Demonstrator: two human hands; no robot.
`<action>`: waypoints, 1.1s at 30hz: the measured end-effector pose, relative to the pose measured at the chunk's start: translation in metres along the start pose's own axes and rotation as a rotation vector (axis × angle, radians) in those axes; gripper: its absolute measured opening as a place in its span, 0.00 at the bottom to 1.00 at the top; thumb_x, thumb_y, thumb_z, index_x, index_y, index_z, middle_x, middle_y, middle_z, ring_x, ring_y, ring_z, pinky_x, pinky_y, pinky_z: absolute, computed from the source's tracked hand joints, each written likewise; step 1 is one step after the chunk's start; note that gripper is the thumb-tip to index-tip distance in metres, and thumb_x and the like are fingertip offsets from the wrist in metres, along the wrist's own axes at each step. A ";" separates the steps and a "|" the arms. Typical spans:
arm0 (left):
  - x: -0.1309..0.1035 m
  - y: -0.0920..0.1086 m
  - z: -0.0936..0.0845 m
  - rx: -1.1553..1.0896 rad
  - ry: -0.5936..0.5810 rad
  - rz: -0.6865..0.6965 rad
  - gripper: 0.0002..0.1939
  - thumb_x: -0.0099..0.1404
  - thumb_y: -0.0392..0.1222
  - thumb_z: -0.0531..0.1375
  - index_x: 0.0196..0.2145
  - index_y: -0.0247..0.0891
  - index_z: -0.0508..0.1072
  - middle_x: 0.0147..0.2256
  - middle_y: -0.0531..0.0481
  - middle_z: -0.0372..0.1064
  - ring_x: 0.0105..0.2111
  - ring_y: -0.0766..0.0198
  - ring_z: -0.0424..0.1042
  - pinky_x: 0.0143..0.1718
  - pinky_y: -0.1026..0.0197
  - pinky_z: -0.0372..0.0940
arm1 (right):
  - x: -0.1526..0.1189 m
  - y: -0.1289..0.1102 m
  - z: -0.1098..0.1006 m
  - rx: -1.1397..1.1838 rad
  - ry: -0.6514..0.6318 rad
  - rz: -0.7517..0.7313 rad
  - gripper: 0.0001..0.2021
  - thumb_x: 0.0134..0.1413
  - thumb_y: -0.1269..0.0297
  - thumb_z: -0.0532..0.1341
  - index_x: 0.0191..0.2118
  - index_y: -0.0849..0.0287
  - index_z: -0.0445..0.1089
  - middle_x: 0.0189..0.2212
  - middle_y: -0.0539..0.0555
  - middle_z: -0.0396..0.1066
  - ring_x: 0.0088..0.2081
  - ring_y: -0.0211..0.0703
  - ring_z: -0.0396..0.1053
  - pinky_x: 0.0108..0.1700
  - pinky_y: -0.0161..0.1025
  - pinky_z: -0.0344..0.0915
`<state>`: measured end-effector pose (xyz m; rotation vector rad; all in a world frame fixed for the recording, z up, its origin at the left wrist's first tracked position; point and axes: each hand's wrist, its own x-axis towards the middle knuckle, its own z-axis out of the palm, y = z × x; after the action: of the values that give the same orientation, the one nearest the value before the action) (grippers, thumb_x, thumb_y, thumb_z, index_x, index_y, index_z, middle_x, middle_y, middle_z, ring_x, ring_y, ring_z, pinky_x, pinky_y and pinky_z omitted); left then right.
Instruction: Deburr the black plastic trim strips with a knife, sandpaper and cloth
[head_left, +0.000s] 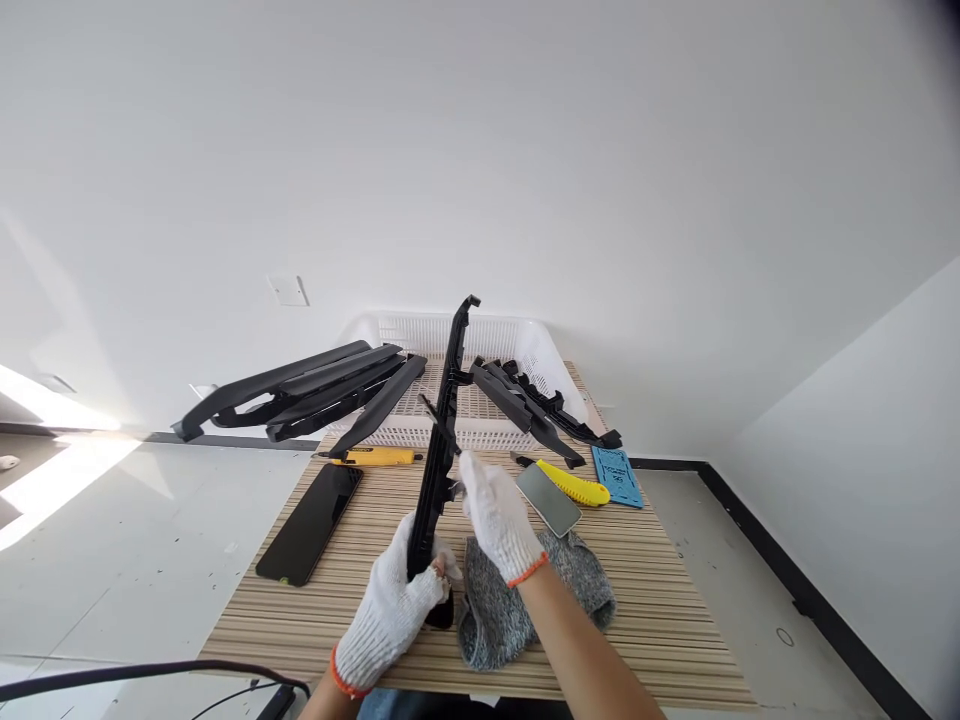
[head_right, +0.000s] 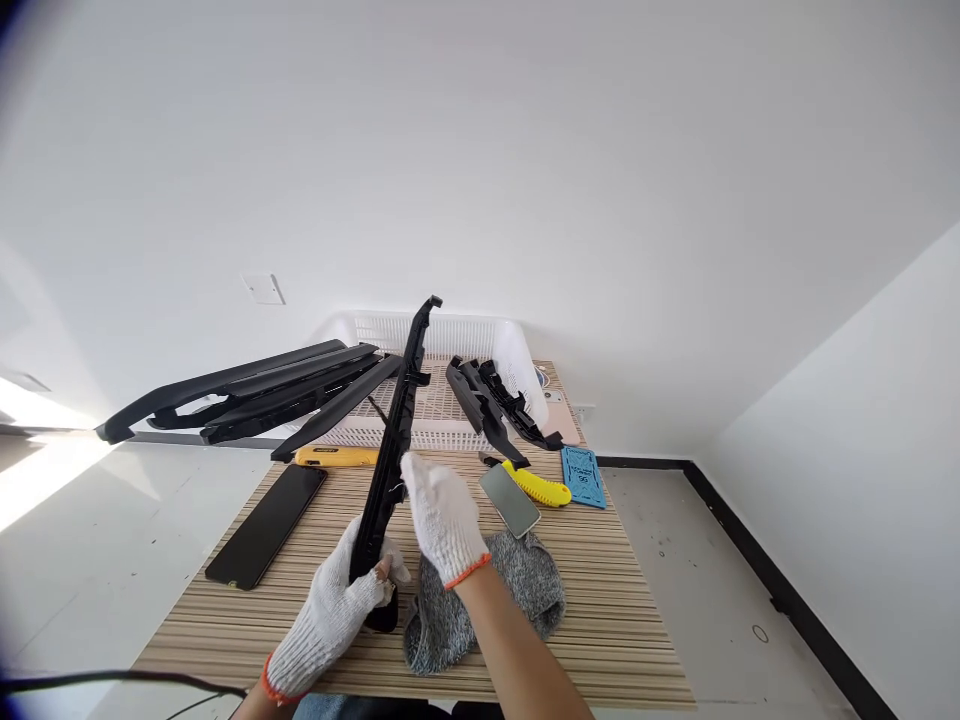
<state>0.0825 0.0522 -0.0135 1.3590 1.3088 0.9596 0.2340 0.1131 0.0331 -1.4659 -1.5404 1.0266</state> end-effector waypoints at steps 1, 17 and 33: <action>-0.001 -0.001 -0.002 -0.034 -0.014 0.002 0.15 0.64 0.52 0.60 0.45 0.42 0.69 0.29 0.53 0.76 0.24 0.61 0.71 0.27 0.58 0.68 | 0.000 -0.001 -0.006 0.000 0.003 -0.001 0.31 0.73 0.43 0.45 0.19 0.52 0.61 0.19 0.52 0.68 0.25 0.44 0.68 0.32 0.40 0.60; -0.026 -0.009 -0.043 -0.103 0.033 -0.034 0.12 0.63 0.52 0.61 0.31 0.42 0.67 0.27 0.50 0.77 0.26 0.60 0.71 0.28 0.59 0.64 | 0.023 0.006 -0.050 -0.066 -0.143 -0.030 0.31 0.67 0.41 0.51 0.23 0.56 0.77 0.21 0.54 0.75 0.25 0.44 0.69 0.35 0.40 0.64; -0.028 -0.006 -0.043 -0.088 0.018 -0.033 0.12 0.63 0.52 0.60 0.30 0.42 0.68 0.27 0.49 0.77 0.26 0.59 0.73 0.28 0.59 0.65 | 0.035 -0.009 -0.054 -0.226 -0.115 -0.193 0.27 0.71 0.55 0.48 0.30 0.58 0.80 0.32 0.58 0.82 0.32 0.47 0.75 0.41 0.42 0.65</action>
<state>0.0365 0.0295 -0.0078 1.2611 1.2833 0.9976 0.2785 0.1506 0.0618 -1.3932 -1.8915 0.8568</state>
